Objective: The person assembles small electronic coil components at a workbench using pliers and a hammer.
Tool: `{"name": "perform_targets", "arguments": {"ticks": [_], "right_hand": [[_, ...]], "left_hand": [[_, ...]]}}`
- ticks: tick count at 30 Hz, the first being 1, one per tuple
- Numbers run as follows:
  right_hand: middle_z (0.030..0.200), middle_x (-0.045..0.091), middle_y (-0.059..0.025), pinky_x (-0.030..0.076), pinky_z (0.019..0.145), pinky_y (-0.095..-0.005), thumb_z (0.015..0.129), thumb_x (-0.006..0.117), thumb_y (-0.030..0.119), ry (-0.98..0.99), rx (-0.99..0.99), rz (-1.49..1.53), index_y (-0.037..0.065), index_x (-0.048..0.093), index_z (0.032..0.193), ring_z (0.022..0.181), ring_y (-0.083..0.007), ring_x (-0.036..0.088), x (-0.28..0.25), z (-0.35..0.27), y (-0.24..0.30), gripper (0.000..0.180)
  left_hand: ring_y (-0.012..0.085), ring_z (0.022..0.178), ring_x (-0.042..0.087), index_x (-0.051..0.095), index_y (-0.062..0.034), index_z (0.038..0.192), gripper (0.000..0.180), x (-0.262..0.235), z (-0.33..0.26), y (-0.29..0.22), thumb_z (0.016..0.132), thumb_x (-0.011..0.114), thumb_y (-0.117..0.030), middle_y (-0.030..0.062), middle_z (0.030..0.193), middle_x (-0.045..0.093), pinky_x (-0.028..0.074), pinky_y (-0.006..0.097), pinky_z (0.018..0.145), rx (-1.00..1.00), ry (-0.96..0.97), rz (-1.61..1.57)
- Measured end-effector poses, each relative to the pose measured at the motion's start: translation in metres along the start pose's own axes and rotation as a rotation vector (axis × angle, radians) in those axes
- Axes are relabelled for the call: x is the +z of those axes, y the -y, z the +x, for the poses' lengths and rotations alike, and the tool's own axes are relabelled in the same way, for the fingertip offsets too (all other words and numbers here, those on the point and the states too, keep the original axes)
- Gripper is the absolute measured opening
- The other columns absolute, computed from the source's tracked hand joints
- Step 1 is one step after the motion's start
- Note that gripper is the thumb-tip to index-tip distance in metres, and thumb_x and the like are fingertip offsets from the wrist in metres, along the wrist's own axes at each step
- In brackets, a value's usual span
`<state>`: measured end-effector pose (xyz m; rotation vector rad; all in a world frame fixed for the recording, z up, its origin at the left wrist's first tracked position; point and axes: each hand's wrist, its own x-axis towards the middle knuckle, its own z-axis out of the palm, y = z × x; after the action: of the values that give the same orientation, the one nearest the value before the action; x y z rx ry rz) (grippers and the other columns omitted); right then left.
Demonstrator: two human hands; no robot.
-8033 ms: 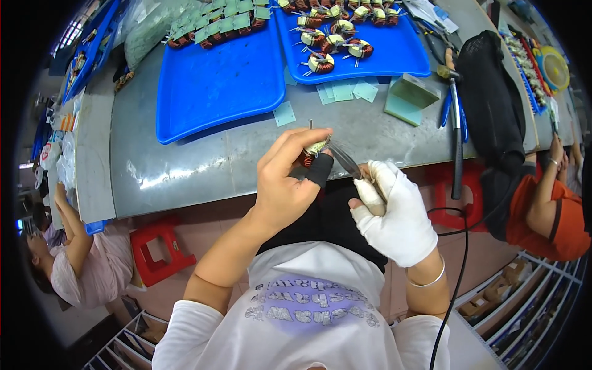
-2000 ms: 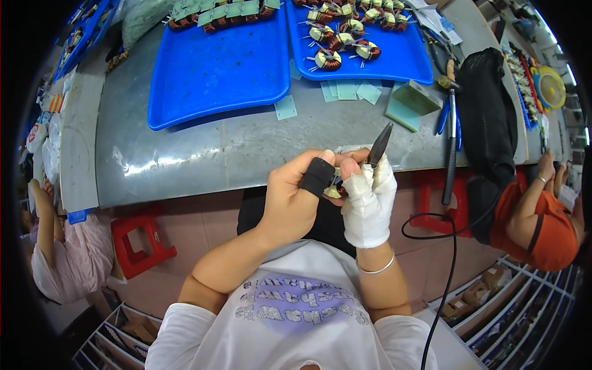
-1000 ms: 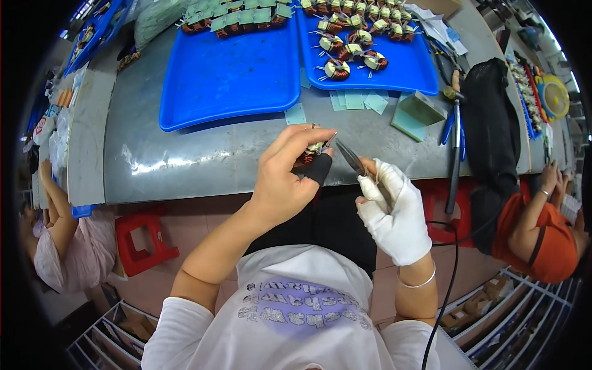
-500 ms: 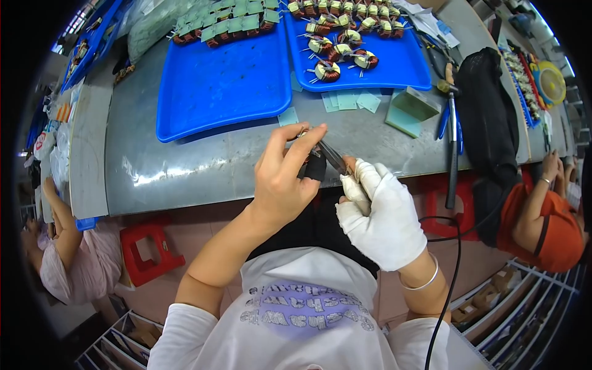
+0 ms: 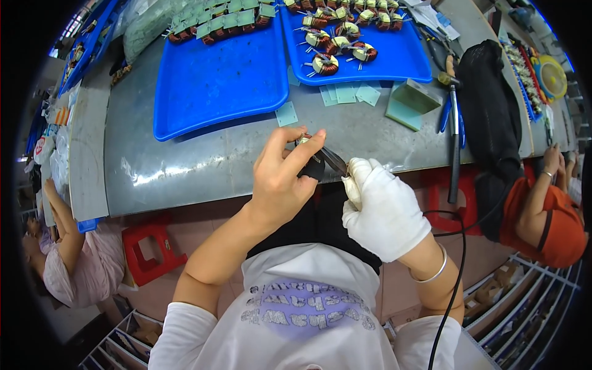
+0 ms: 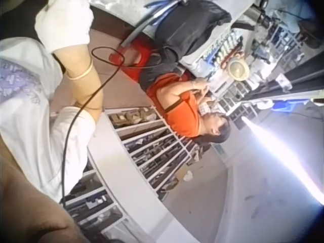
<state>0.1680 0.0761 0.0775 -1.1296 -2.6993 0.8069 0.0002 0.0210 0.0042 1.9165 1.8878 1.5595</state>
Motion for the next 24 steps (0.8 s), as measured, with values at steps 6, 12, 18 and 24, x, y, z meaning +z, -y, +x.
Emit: {"name": "perform_targets", "arguments": {"ticks": [6,12,18,24], "right_hand": [[0.089,0.057,-0.0175,0.052,0.069,-0.0446,0.073,0.066,0.007,0.050,0.030,-0.104,0.003,0.053,0.101,0.081,-0.0374,0.061,0.007,0.001,-0.006,0.032],[0.081,0.056,-0.0124,0.054,0.058,-0.0391,0.078,0.066,0.014,-0.080,-0.077,-0.344,0.006,0.054,0.092,0.071,-0.0293,0.063,0.015,0.001,-0.011,0.020],[0.089,0.054,-0.0127,0.052,0.066,-0.0420,0.068,0.073,0.011,-0.052,-0.046,-0.410,0.007,0.052,0.099,0.080,-0.0321,0.060,0.022,0.003,-0.019,0.037],[0.086,0.056,-0.0124,0.051,0.069,-0.0427,0.070,0.071,0.013,-0.144,-0.105,-0.262,0.007,0.055,0.097,0.081,-0.0318,0.060,0.004,0.001,-0.019,0.032]], "left_hand": [[0.0242,0.077,0.064,0.070,-0.0027,0.106,0.046,-0.002,0.000,-0.001,0.064,0.066,0.013,0.0145,0.099,0.059,0.054,0.030,0.060,-0.044,0.036,-0.059],[0.0199,0.074,0.064,0.070,-0.0019,0.105,0.042,-0.003,-0.001,-0.003,0.067,0.065,0.013,0.0119,0.099,0.061,0.053,0.028,0.060,-0.106,0.046,-0.130],[0.0161,0.073,0.063,0.071,-0.0021,0.104,0.040,-0.003,-0.004,-0.006,0.068,0.064,0.012,0.0114,0.099,0.064,0.051,0.025,0.062,-0.215,0.061,-0.184],[0.0109,0.079,0.061,0.070,-0.0044,0.114,0.041,-0.002,0.000,-0.001,0.077,0.063,0.011,0.0111,0.102,0.067,0.050,0.023,0.068,-0.475,0.158,-0.507]]}}
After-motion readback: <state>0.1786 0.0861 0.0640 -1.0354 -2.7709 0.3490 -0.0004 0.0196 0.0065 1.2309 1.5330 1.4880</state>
